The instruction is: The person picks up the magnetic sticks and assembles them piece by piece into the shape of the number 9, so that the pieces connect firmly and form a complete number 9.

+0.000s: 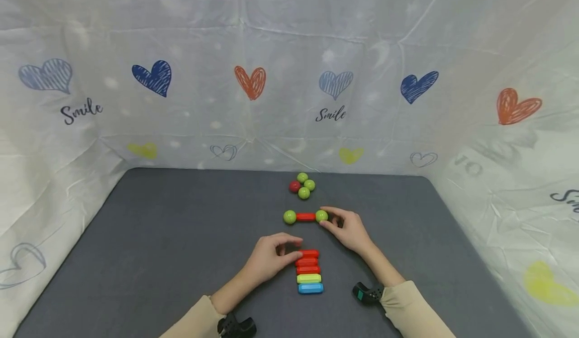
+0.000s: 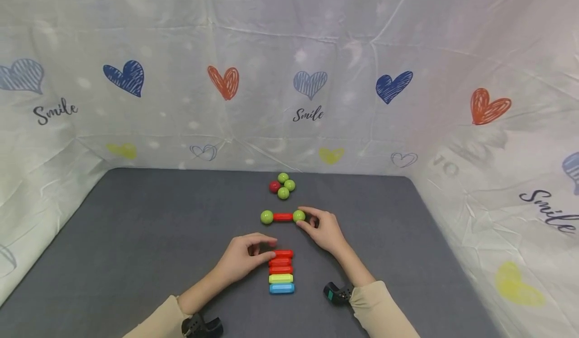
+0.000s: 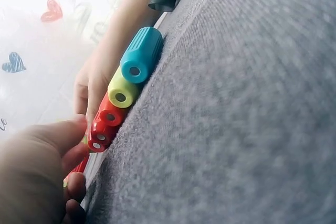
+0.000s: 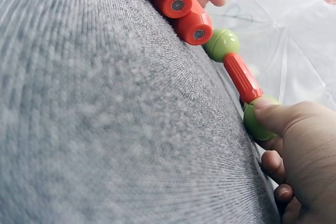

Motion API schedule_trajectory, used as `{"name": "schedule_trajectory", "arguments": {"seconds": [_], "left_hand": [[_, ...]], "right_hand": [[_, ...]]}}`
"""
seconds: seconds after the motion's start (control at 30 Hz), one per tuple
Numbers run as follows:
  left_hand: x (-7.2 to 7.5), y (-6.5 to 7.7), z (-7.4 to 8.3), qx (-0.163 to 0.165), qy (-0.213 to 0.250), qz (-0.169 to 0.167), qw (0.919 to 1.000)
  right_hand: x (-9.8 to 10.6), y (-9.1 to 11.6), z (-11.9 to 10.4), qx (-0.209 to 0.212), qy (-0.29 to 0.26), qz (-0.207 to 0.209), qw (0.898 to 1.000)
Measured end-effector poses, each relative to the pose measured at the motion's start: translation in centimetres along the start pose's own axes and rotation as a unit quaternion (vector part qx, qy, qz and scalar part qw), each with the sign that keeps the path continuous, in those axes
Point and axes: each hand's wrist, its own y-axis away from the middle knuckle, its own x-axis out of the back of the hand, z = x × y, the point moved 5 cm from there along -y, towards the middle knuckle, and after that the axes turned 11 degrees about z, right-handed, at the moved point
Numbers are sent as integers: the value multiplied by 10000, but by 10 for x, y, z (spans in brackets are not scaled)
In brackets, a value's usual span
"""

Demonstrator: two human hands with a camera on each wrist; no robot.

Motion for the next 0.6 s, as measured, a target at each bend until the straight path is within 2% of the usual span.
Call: {"name": "schedule_trajectory", "arguments": {"seconds": [0.17, 0.6], "left_hand": [[-1, 0, 0, -97, -55, -217, 9997], [-1, -1, -3, -93, -200, -254, 9994]], "right_hand": [[0, 0, -1, -55, 11, -19, 10000], [-1, 0, -1, -33, -28, -22, 10000]]}}
